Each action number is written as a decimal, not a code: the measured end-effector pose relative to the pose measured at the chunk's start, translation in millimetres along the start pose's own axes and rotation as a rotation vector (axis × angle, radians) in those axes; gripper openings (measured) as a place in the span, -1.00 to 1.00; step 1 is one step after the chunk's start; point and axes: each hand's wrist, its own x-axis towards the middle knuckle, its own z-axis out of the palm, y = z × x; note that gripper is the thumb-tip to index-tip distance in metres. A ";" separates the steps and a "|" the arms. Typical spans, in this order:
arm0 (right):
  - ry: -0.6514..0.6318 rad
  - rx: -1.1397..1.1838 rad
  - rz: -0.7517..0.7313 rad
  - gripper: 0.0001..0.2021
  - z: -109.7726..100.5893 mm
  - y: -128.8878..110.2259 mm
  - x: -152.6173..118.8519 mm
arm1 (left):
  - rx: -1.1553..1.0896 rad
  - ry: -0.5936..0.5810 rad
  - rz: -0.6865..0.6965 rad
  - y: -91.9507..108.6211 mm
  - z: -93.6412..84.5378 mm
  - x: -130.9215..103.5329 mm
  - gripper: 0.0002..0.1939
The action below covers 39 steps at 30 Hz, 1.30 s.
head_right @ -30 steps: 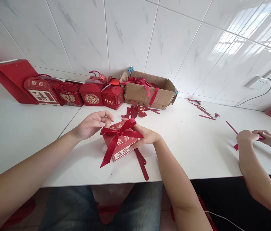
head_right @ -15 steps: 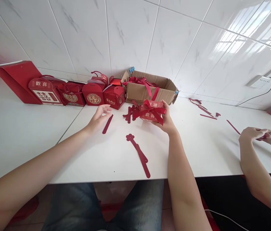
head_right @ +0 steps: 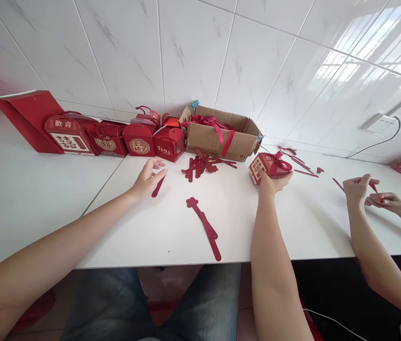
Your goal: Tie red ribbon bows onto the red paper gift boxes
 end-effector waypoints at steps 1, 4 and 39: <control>0.068 -0.075 0.058 0.06 0.0 1.8 0.7 | 0.005 0.005 0.000 -1.5 0.4 0.7 -0.60; 0.205 -0.215 0.164 0.04 1.8 2.3 -1.7 | 0.021 0.019 0.000 -6.7 1.0 2.4 -0.61; -0.251 -0.139 -0.296 -0.77 77.6 -23.4 -42.0 | 0.659 0.185 0.240 10.6 -3.6 69.0 -0.45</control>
